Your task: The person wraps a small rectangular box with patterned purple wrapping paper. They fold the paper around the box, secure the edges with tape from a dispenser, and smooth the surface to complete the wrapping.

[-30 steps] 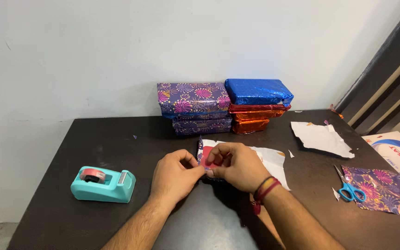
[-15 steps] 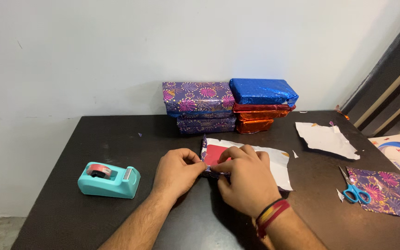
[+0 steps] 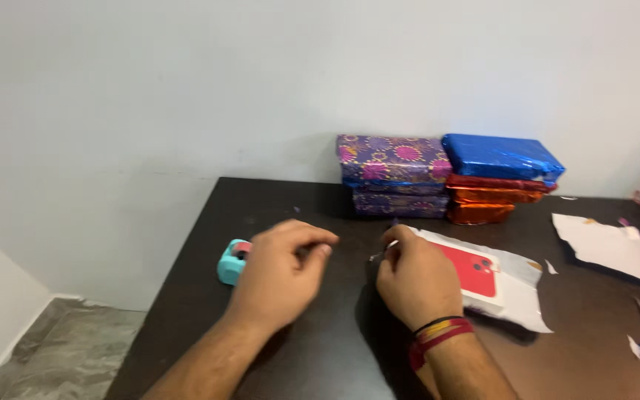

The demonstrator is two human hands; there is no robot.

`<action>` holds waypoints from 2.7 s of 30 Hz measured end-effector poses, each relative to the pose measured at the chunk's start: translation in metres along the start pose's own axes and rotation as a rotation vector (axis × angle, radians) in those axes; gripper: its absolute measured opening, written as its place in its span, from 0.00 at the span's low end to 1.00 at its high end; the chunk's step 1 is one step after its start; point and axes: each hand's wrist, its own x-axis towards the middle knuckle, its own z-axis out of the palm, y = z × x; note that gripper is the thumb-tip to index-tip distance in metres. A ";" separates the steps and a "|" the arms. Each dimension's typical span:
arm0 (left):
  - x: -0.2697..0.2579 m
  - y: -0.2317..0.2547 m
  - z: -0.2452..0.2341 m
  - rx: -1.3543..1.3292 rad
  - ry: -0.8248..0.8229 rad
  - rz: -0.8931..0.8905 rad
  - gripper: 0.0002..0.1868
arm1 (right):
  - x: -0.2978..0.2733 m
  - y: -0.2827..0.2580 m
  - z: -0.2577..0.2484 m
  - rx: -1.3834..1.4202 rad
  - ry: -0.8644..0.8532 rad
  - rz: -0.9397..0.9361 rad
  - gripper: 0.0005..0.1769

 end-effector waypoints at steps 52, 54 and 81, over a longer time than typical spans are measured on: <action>0.006 -0.081 -0.031 -0.095 0.036 0.023 0.16 | 0.054 -0.059 0.029 0.634 -0.940 0.232 0.13; 0.005 -0.082 -0.031 -0.113 0.036 0.019 0.16 | 0.052 -0.054 0.032 0.619 -0.924 0.238 0.13; -0.004 -0.026 -0.014 0.148 0.309 0.442 0.07 | 0.044 0.035 -0.049 0.375 -0.444 0.020 0.17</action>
